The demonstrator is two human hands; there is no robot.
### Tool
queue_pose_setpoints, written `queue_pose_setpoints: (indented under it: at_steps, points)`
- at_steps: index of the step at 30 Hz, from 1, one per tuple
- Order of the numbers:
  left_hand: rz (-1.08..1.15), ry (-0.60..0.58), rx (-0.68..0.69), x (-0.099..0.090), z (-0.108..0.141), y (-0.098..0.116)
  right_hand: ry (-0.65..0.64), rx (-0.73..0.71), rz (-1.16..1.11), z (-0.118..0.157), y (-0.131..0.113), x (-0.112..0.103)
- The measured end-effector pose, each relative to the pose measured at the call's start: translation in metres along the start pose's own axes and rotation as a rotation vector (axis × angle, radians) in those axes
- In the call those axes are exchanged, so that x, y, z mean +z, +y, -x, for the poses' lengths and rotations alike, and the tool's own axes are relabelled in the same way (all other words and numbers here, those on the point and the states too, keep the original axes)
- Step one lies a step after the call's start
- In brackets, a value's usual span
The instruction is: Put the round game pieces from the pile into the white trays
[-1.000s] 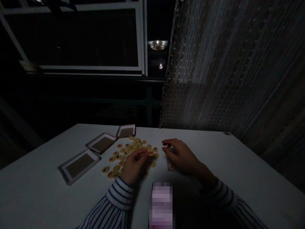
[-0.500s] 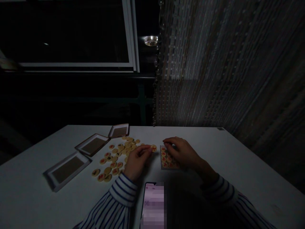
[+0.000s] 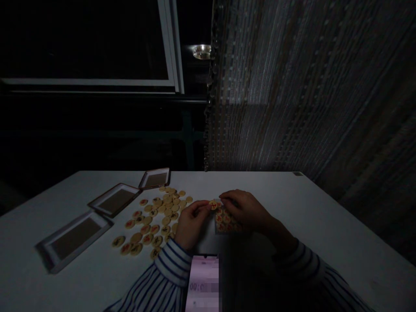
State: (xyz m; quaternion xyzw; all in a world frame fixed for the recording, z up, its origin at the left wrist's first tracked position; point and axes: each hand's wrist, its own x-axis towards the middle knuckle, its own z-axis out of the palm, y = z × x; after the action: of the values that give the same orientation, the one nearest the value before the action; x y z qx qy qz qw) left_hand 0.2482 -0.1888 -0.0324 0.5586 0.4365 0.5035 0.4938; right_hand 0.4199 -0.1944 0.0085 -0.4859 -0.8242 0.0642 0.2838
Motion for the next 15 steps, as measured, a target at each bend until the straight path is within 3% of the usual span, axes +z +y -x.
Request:
queue_pose_setpoints:
  at_steps: [15]
  points:
    - [-0.092, 0.007, 0.008, 0.0015, 0.0027, -0.0065, -0.086, 0.003, -0.09, -0.0064, 0.0017, 0.0079]
